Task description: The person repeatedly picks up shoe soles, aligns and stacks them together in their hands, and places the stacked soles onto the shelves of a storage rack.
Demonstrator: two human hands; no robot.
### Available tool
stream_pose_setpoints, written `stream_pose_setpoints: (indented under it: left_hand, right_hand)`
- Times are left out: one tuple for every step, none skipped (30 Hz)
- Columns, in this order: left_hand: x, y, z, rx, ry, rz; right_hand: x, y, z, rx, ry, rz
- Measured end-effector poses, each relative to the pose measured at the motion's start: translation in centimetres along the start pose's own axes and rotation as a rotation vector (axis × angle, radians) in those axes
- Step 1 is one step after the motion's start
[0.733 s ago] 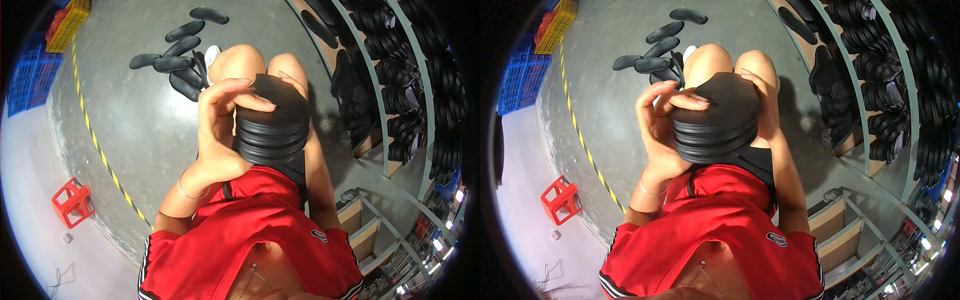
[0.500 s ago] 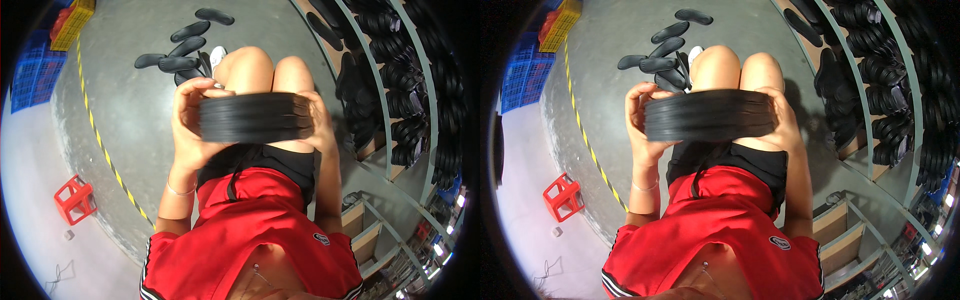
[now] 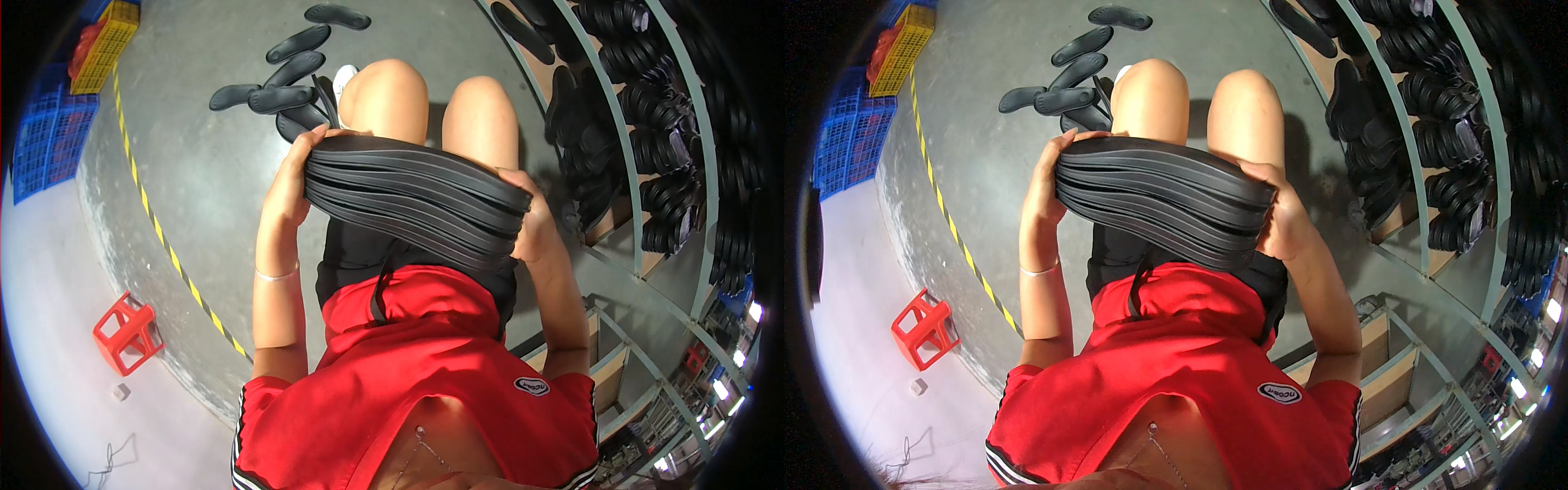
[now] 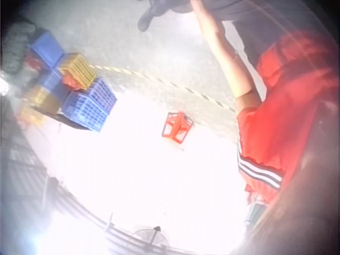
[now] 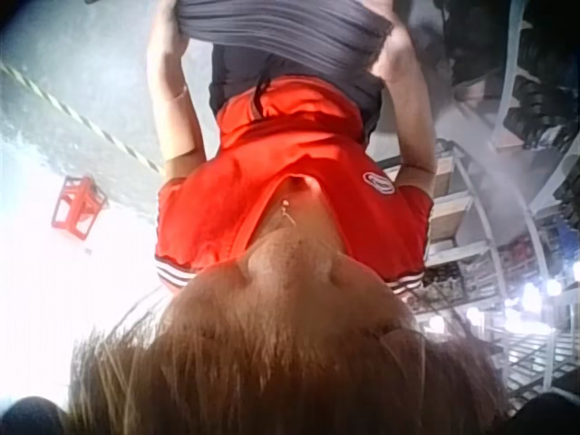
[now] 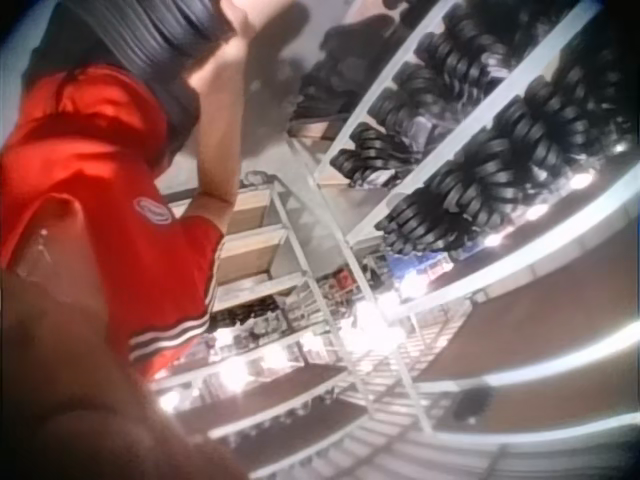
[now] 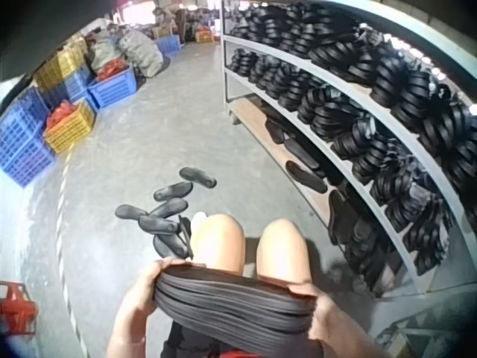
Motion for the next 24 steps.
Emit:
stream_pose_setpoints:
  left_hand:
    - [0.2, 0.4, 0.4, -0.029, -0.026, 0.024]
    - [0.2, 0.7, 0.7, -0.057, -0.052, 0.047]
    - [0.2, 0.9, 0.9, -0.079, -0.080, 0.060]
    - [0.2, 1.0, 1.1, -0.080, -0.080, 0.060]
    - [0.2, 1.2, 1.3, -0.091, -0.079, 0.052]
    - [0.2, 1.2, 1.5, -0.102, -0.079, 0.044]
    - [0.1, 1.2, 1.6, -0.104, -0.080, 0.043]
    - [0.1, 1.2, 1.6, -0.100, -0.076, 0.038]
    - [0.0, 1.2, 1.7, -0.096, -0.072, 0.032]
    - [0.1, 1.2, 1.7, -0.098, -0.073, 0.032]
    - [0.1, 1.1, 1.7, -0.109, -0.081, 0.059]
    - [0.1, 1.2, 1.8, -0.120, -0.089, 0.086]
    - [0.0, 1.2, 1.8, -0.121, -0.090, 0.085]
    - [-0.1, 1.2, 1.8, -0.124, -0.117, 0.080]
    - [-0.1, 1.3, 1.9, -0.126, -0.144, 0.074]
    - [-0.1, 1.4, 2.0, -0.126, -0.142, 0.074]
    - [-0.2, 1.5, 2.2, -0.130, -0.136, 0.080]
    - [-0.3, 1.5, 2.4, -0.134, -0.129, 0.085]
    - [-0.4, 1.4, 2.6, -0.134, -0.128, 0.084]
    - [-0.7, 1.2, 2.6, -0.122, -0.120, 0.072]
    - [-1.0, 1.0, 2.6, -0.109, -0.112, 0.059]
    - [-1.3, 0.7, 2.4, -0.110, -0.113, 0.053]
    - [-1.7, 0.3, 2.2, -0.071, -0.184, -0.040]
    - [-2.2, -0.3, 1.7, -0.033, -0.254, -0.134]
  right_hand:
    - [0.3, -0.1, 0.3, 0.004, 0.025, -0.029]
    - [0.5, -0.1, 0.4, 0.008, 0.050, -0.058]
    - [0.6, 0.0, 0.4, 0.008, 0.048, -0.057]
    - [0.8, 0.1, 0.3, -0.011, 0.017, -0.084]
    - [0.9, 0.1, 0.2, -0.031, -0.013, -0.111]
    - [1.1, 0.2, 0.2, -0.050, -0.043, -0.139]
    - [1.3, 0.1, 0.4, -0.063, -0.009, -0.135]
    - [1.4, 0.0, 0.4, -0.065, -0.009, -0.136]
    - [1.5, 0.0, 0.1, -0.089, -0.035, -0.130]
    - [1.5, -0.1, 0.0, -0.113, -0.062, -0.123]
    - [1.6, -0.1, -0.2, -0.115, -0.062, -0.125]
    - [1.6, -0.1, -0.2, -0.133, -0.070, -0.140]
    - [1.7, -0.1, -0.3, -0.151, -0.076, -0.154]
    - [1.8, -0.1, -0.2, -0.152, -0.076, -0.155]
    - [2.0, -0.1, -0.1, -0.168, -0.038, -0.172]
    - [2.2, 0.0, 0.0, -0.185, -0.001, -0.187]
    - [2.3, 0.1, -0.1, -0.186, -0.001, -0.187]
    - [2.4, 0.1, -0.2, -0.144, -0.011, -0.228]
    - [2.5, 0.0, -0.2, -0.102, -0.020, -0.270]
    - [2.5, -0.2, -0.3, -0.103, -0.020, -0.269]
    - [2.4, -0.5, -0.4, -0.166, -0.005, -0.221]
    - [2.4, -0.6, -0.5, -0.233, 0.013, -0.170]
    - [2.2, -0.5, -1.3, -0.335, 0.206, -0.150]
    - [1.6, -0.3, -2.3, -0.460, 0.366, -0.098]
Point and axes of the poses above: each hand's wrist, its own x-axis towards the middle knuckle, its own z-axis out of the back of the hand, y = z × x, the point moved 2 cm from there along x, towards the middle knuckle, and after that the axes turned 11 degrees about y, right-handed, at the moved point
